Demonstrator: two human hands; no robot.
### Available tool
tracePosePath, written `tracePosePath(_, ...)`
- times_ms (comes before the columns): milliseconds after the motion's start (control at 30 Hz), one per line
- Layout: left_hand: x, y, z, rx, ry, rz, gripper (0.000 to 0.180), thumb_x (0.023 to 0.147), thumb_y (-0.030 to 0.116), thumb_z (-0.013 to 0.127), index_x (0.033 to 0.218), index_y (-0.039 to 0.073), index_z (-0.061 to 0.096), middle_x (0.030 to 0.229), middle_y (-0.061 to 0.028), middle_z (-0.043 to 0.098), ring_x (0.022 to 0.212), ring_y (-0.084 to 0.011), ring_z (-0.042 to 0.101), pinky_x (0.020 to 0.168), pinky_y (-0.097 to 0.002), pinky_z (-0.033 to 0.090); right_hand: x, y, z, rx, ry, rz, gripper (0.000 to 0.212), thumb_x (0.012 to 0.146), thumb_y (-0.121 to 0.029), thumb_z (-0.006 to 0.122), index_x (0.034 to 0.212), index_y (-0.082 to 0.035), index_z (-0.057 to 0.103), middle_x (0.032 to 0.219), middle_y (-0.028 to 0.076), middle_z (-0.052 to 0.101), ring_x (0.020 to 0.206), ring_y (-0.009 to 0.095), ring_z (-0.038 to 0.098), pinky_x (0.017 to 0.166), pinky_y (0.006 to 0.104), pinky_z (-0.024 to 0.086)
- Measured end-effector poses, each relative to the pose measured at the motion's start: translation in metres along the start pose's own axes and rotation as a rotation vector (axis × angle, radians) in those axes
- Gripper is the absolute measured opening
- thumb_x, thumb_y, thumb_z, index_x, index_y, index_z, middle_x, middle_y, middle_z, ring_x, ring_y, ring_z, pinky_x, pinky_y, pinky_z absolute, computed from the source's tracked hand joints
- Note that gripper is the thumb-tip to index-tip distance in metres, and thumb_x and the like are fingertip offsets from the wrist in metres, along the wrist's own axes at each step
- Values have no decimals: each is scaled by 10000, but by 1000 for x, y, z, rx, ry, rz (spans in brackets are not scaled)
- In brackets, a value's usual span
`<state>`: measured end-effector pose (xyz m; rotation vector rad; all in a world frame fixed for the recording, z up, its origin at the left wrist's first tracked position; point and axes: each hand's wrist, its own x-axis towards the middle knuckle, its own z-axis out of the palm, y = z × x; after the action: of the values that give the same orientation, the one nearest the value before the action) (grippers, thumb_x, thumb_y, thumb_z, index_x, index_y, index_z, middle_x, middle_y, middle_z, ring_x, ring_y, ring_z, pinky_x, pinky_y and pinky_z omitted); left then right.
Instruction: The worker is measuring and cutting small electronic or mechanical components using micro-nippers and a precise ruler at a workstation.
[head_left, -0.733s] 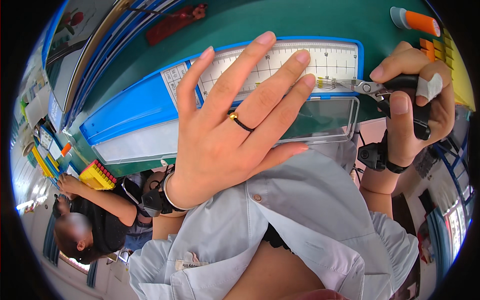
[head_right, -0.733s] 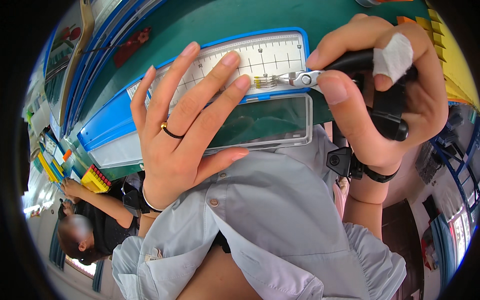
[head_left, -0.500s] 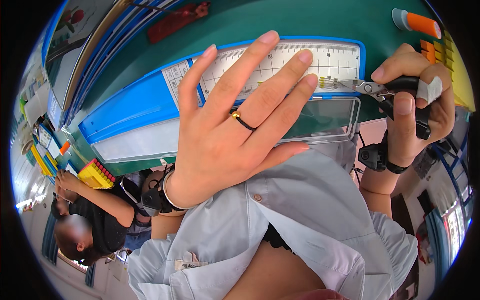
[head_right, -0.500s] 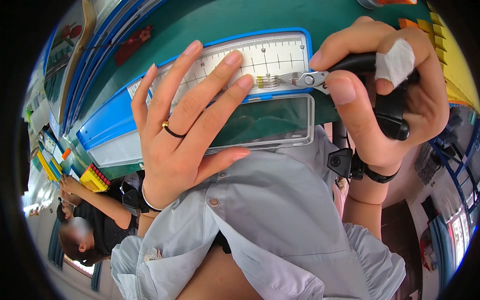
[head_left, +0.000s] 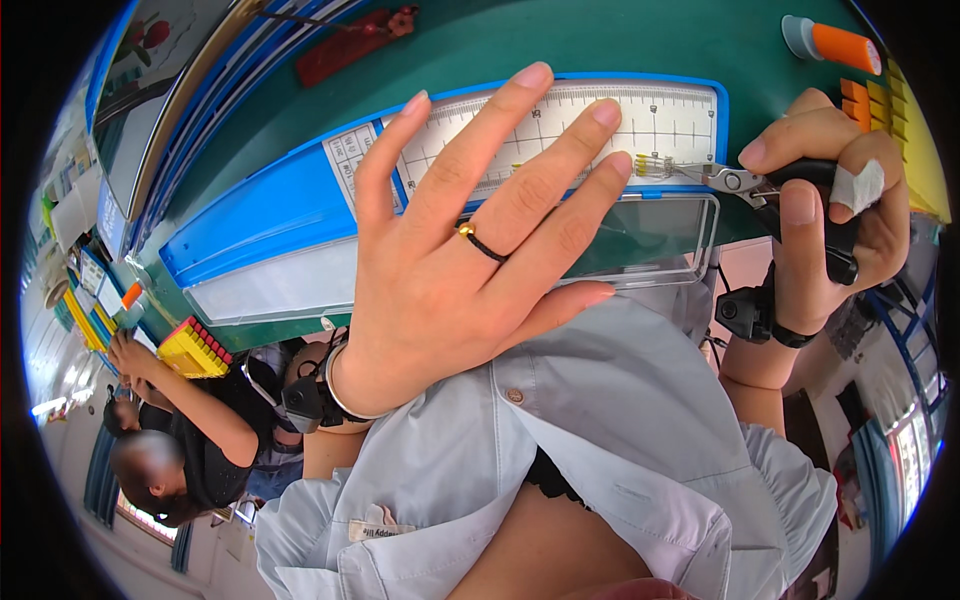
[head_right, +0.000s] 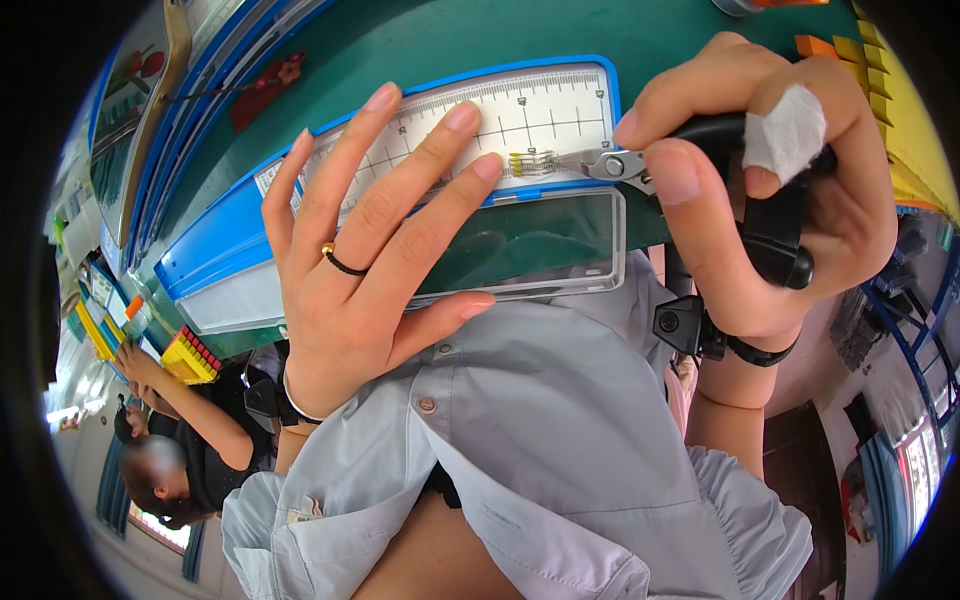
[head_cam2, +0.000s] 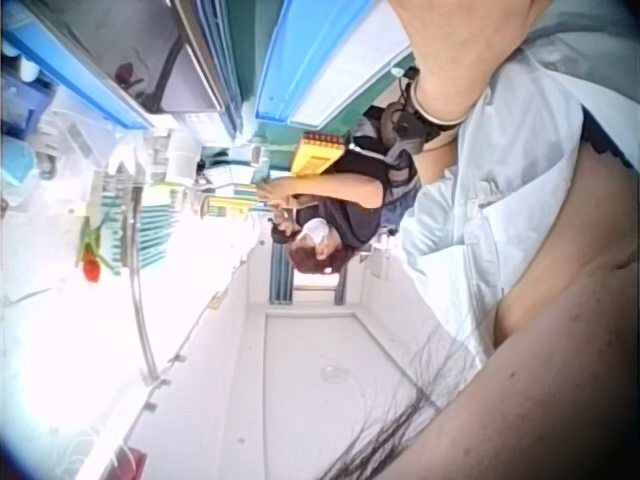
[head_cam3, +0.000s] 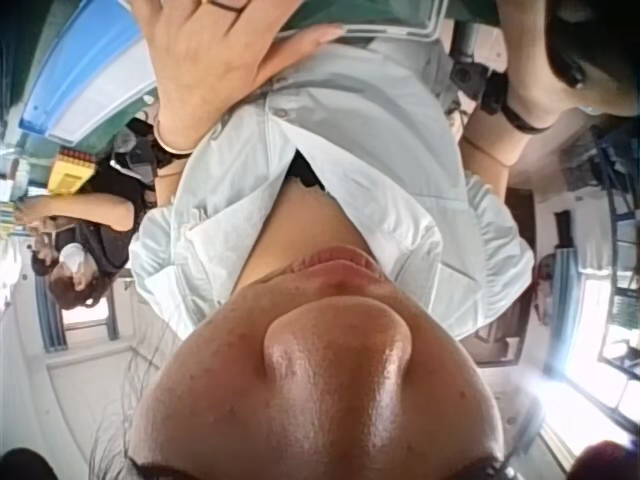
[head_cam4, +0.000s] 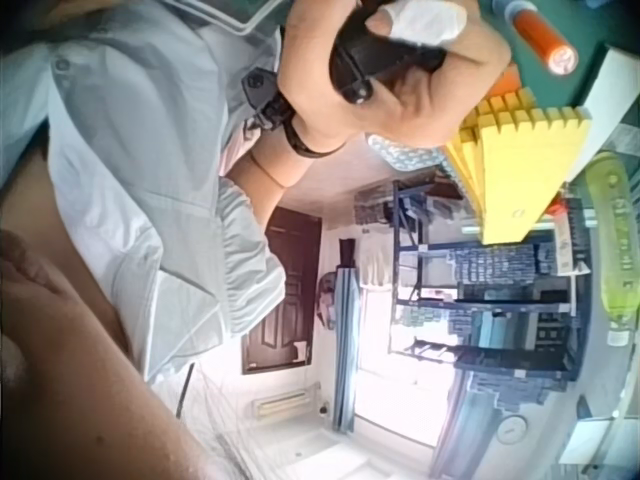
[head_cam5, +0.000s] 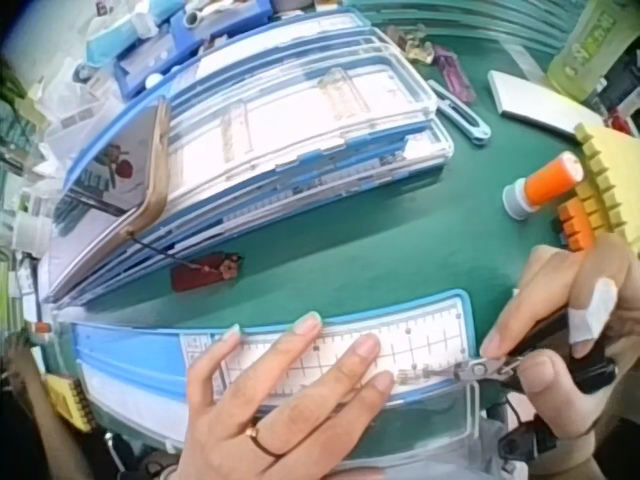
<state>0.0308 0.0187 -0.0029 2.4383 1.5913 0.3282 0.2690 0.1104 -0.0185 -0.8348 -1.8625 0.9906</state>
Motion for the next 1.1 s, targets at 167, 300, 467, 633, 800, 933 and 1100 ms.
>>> tracePosePath(167, -1, 1, -1, 0, -13, -11, 607, 890, 626, 538, 1281, 197, 716, 1412, -2, 632, 1388, -298, 495, 1180, -509, 246, 0, 3, -2, 18, -10, -22, 327, 931, -177, 703, 876, -100, 390, 880, 239, 691, 702, 164, 475, 660, 308, 387)
tracePosePath(300, -1, 0, -1, 1, -32, -7, 623, 886, 655, 520, 1302, 232, 707, 1436, 9, 609, 1396, -295, 476, 1176, -508, 234, -1, 1, -3, 11, 4, 19, 335, 930, -190, 708, 880, -100, 390, 884, 246, 688, 706, 168, 481, 658, 309, 388)
tracePosePath(467, 0, -3, -1, 15, -52, 13, 632, 881, 679, 506, 1323, 270, 698, 1459, 22, 585, 1395, -301, 462, 1159, -513, 231, 0, 0, -1, -29, -12, 0, 328, 937, -197, 702, 885, -97, 394, 873, 243, 685, 705, 171, 484, 656, 306, 390)
tracePosePath(633, 0, -3, -1, 15, -59, 17, 629, 890, 688, 488, 1324, 284, 698, 1460, 25, 583, 1396, -299, 460, 1157, -511, 224, 1, 4, -4, -23, -16, -44, 291, 955, -179, 674, 885, -91, 406, 863, 238, 686, 696, 175, 493, 647, 301, 389)
tracePosePath(800, 1, -4, 0, 21, -61, 18, 618, 899, 687, 480, 1316, 290, 704, 1458, 22, 584, 1394, -300, 461, 1159, -507, 218, 2, 5, -6, -16, -21, -47, 277, 965, -172, 661, 882, -88, 411, 855, 235, 684, 683, 170, 490, 627, 302, 379)
tracePosePath(933, 1, -3, 0, 20, -59, 19, 614, 903, 686, 478, 1316, 291, 704, 1458, 22, 585, 1394, -301, 461, 1160, -505, 219, -1, 6, -10, -33, -50, -52, 275, 966, -167, 659, 881, -88, 410, 854, 235, 684, 678, 165, 486, 625, 300, 377)
tracePosePath(1100, 1, -3, 0, 27, -63, 15, 613, 905, 684, 478, 1316, 290, 704, 1457, 22, 585, 1393, -301, 462, 1163, -506, 220, -1, 5, -5, -17, -32, -42, 275, 957, -148, 666, 884, -90, 408, 864, 242, 685, 679, 167, 487, 639, 302, 385)
